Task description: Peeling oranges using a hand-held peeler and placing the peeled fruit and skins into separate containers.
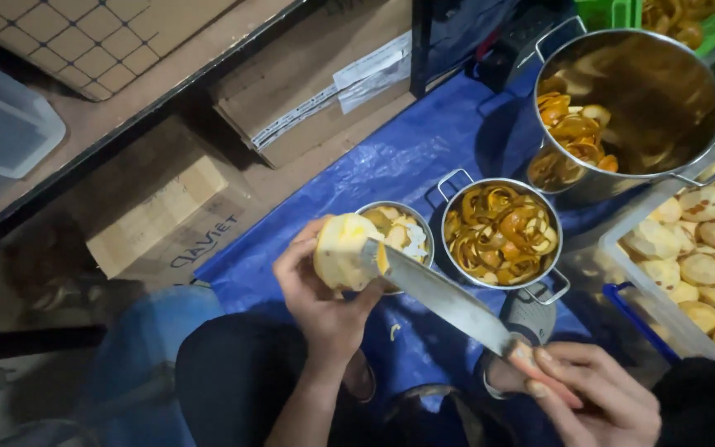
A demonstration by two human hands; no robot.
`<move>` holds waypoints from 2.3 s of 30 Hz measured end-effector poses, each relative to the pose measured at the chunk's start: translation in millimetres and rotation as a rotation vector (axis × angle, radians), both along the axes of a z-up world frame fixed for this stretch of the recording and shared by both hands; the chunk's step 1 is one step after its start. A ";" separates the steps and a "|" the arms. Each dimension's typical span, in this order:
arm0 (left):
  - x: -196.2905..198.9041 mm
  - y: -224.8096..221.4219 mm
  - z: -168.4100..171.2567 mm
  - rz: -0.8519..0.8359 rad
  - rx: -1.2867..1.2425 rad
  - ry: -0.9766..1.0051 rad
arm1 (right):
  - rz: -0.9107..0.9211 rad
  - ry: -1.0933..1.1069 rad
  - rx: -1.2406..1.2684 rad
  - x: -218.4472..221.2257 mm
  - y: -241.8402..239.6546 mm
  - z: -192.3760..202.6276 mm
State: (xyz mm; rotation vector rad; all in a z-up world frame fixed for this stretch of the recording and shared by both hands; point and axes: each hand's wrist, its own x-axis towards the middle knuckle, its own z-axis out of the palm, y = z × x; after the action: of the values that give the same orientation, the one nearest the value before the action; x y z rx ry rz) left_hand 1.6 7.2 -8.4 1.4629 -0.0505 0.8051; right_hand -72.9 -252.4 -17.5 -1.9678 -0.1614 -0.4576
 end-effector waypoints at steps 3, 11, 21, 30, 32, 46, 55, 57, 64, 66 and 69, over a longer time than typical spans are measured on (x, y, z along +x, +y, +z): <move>-0.3 -0.9 -4.6 0.021 -0.045 0.039 | 0.088 -0.132 -0.059 -5.2 -11.0 -44.7; -1.3 -4.3 -7.3 -0.026 -0.064 0.175 | -0.025 0.062 0.077 -7.5 26.4 -17.6; 1.3 -0.6 -20.1 0.013 0.032 0.301 | 0.042 0.120 0.079 -0.8 15.0 -33.0; 9.1 21.1 -58.3 0.115 0.073 0.777 | 0.053 0.620 0.419 18.9 -6.3 -109.7; 8.7 26.8 -63.3 0.143 -0.053 0.773 | 0.013 0.796 0.336 29.6 5.1 -142.5; 25.1 25.7 -55.4 0.194 -0.375 0.760 | 0.055 1.274 0.238 30.3 17.1 -307.9; 85.7 -63.2 -156.9 -0.055 -0.201 1.057 | 0.038 1.033 0.167 25.3 12.2 -279.5; 108.2 -100.7 -192.8 -0.135 0.147 1.032 | 0.004 1.142 -0.028 19.0 5.7 -275.0; 144.8 -155.8 -270.3 -0.364 0.512 0.690 | -0.037 1.018 0.162 -4.6 15.0 -342.2; 162.7 -147.6 -278.3 -0.420 0.425 0.866 | 0.057 1.203 -0.184 19.8 16.1 -280.5; 194.4 -118.9 -318.7 -0.232 0.900 0.285 | 0.075 1.247 -0.249 9.2 15.1 -318.1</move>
State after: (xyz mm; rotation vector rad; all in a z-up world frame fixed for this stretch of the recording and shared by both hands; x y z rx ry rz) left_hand 196.0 -111.7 -327.1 2.3528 -0.3999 0.3685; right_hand -63.7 -237.4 -335.6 -2.1323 0.5183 0.9005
